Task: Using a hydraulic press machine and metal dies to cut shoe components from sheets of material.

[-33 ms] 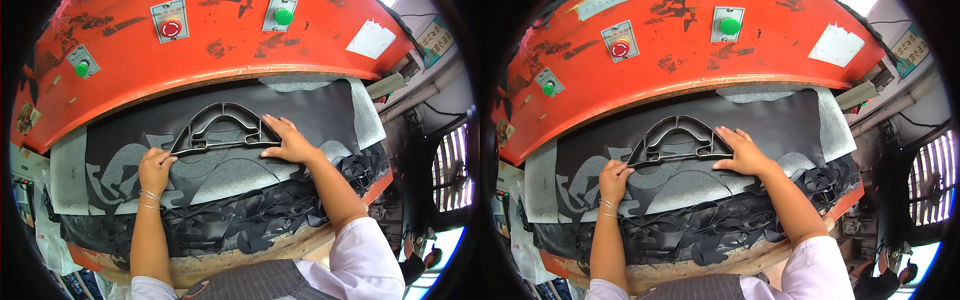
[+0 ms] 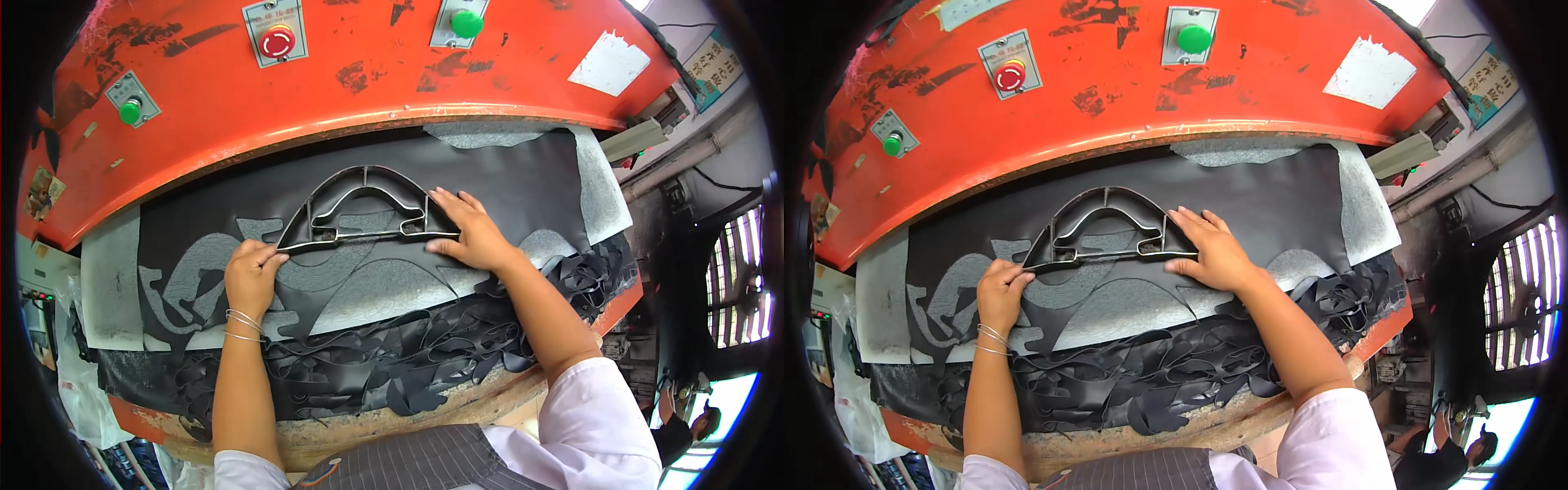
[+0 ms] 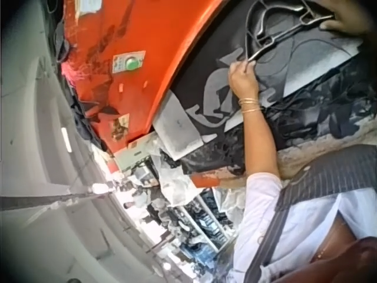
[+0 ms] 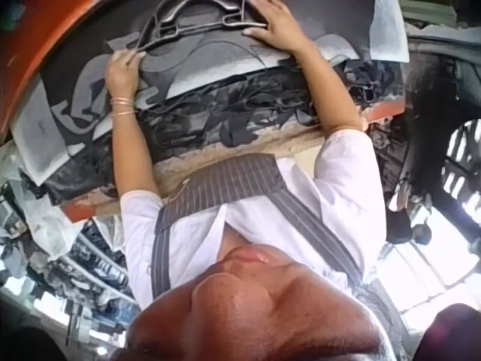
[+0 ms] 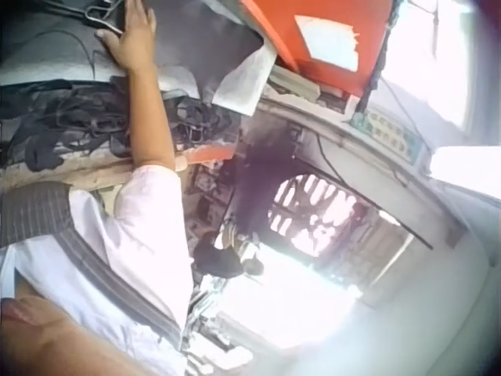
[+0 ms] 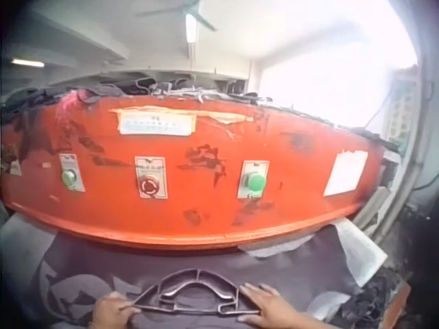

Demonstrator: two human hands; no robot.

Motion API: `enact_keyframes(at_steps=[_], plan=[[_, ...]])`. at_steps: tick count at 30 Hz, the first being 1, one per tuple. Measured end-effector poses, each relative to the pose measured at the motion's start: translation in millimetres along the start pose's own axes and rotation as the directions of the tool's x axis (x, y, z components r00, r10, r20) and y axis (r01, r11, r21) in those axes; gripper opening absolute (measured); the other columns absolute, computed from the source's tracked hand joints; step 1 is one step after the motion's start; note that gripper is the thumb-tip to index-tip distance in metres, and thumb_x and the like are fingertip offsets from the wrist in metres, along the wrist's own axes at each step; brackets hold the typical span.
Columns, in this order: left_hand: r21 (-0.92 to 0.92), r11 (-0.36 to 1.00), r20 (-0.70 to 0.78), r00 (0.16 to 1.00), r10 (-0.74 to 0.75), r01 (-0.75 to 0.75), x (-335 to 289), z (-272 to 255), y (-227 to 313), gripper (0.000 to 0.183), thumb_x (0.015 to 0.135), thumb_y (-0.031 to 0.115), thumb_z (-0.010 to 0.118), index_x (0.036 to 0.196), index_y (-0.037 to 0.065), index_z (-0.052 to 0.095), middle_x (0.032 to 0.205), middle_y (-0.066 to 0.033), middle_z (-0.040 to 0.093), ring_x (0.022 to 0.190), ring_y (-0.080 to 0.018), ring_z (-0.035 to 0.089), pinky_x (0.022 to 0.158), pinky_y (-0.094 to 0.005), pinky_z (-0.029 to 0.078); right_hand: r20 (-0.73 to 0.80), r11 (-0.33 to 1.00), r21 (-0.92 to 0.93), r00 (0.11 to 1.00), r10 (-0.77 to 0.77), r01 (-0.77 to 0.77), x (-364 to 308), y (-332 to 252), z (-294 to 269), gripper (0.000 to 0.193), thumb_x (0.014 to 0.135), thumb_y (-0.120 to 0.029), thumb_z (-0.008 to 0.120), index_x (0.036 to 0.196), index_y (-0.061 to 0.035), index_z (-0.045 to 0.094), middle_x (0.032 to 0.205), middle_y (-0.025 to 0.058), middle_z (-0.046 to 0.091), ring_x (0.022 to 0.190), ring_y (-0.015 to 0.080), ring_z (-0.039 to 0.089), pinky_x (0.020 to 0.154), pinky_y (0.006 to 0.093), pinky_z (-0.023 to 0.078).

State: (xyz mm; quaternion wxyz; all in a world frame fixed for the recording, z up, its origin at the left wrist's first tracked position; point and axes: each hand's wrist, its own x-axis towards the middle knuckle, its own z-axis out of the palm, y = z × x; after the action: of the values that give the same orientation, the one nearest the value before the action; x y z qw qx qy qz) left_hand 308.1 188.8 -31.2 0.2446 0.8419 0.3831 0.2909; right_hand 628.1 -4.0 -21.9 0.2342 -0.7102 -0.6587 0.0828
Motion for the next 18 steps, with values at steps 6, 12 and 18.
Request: enact_keyframes(at_steps=[6,12,18], plan=[[-0.044,0.999,-0.003,0.999,-0.032,0.032,5.6,2.9,1.4,0.015,0.075,0.009,0.075,0.087,0.001,0.073,0.078,-0.007,0.064,0.07,-0.0197,0.062,0.063,-0.0292,0.046,-0.054,0.999,0.017,0.998,-0.033,0.034,5.0,3.5,1.4,0.078,0.076,-0.037,0.076,0.136,0.0022,0.044,0.136,0.0224,0.052,0.128,0.0331,0.048,0.113,0.0476,0.026],[-0.069,0.998,-0.009,1.0,-0.008,0.007,7.1,3.4,-1.8,0.016,0.074,0.009,0.075,0.088,0.001,0.073,0.078,-0.0068,0.064,0.07,-0.0194,0.061,0.064,-0.0289,0.046,-0.096,0.998,-0.023,0.993,-0.066,0.064,3.5,1.5,2.7,0.072,0.076,-0.034,0.075,0.132,0.0034,0.049,0.13,0.0212,0.057,0.122,0.0308,0.054,0.111,0.0465,0.03],[-0.067,0.997,-0.028,0.999,0.021,-0.023,1.1,4.6,-3.8,0.016,0.073,0.012,0.076,0.086,0.003,0.074,0.078,-0.0069,0.064,0.073,-0.0228,0.062,0.066,-0.0326,0.049,-0.113,0.996,-0.054,0.991,-0.074,0.068,-4.5,-1.8,3.0,0.073,0.076,-0.036,0.074,0.131,0.0046,0.049,0.13,0.022,0.056,0.122,0.0297,0.054,0.111,0.0461,0.03]])
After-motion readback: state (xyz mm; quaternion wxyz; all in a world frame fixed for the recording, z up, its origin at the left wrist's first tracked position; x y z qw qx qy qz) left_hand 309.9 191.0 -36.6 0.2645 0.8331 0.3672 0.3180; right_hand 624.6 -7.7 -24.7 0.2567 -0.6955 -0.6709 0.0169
